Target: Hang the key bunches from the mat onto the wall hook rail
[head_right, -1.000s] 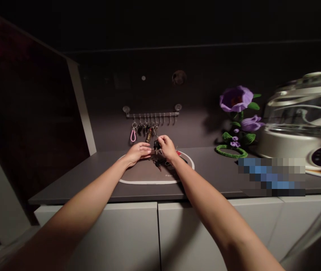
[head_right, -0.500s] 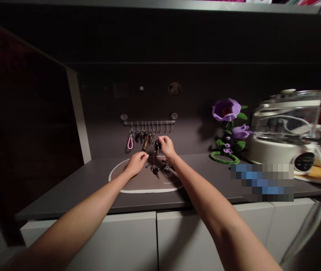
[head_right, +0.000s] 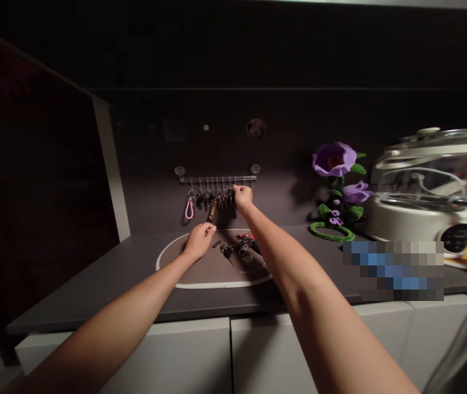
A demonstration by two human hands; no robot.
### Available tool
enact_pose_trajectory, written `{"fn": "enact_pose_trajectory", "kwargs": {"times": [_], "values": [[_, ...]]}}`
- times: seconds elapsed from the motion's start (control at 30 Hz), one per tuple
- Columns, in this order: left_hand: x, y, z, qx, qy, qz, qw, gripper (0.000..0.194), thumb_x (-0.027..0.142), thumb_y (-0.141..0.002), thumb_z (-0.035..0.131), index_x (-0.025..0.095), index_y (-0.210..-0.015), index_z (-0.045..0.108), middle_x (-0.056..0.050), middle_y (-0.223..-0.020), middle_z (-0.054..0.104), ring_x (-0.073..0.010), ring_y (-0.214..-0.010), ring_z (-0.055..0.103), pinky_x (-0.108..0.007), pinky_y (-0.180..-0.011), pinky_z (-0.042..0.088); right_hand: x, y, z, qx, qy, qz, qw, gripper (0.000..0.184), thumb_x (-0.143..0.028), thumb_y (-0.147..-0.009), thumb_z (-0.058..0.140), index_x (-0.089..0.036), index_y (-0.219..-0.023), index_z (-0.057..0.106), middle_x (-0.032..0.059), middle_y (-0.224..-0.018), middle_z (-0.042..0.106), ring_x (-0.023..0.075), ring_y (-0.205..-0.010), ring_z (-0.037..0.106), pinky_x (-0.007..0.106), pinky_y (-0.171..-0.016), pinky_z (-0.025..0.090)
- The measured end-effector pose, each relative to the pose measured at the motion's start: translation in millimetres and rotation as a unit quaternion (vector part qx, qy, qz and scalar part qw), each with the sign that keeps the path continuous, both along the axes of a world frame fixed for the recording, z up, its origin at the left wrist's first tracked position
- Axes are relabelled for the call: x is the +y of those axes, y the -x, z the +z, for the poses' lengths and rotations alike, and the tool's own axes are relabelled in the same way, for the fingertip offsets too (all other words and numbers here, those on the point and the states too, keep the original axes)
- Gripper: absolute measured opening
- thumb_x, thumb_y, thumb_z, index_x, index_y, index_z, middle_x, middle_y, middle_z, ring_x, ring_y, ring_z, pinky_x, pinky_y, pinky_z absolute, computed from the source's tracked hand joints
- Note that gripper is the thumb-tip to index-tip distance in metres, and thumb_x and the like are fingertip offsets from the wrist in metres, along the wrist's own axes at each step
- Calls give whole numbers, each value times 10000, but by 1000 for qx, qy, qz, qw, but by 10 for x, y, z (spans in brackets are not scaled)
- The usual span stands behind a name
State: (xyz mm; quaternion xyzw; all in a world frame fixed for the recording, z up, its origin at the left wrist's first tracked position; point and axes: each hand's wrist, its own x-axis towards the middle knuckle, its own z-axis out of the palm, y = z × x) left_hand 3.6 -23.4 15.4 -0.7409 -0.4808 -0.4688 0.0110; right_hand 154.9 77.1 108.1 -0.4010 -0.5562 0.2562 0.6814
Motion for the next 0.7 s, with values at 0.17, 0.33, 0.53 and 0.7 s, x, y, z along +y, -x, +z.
{"fn": "enact_pose_trajectory", "kwargs": {"times": [0.17,0.33,0.53,0.7], "values": [[23,2,-13,-16,3,-7,1000,251,276,-838,396,164,-752,603,-45,-735,629,-143,-683,539,-247,-637,364,137,45,-7,15,15,-46,999,316,-457,-691,542,-155,-603,523,-26,-471,434,97,-503,413,223,-498,354],[34,12,-21,-22,7,-11,1000,245,272,-836,396,166,-736,593,-32,-696,609,-135,-652,524,-240,-620,356,240,65,-47,21,16,-68,997,296,-440,-702,534,-153,-633,551,-8,-496,474,117,-539,458,238,-544,388],[48,22,-25,-31,16,-11,999,219,242,-824,399,166,-711,570,-31,-698,603,-141,-675,527,-245,-644,358,278,52,-133,18,13,-51,998,311,-453,-704,533,-152,-633,555,-7,-481,465,118,-521,451,244,-533,386],[56,27,-21,-41,21,-11,999,213,218,-818,396,167,-680,549,-29,-684,594,-143,-676,527,-245,-649,359,236,26,-194,36,30,-34,998,337,-454,-694,543,-118,-685,571,-26,-486,459,93,-510,424,226,-522,373]]}}
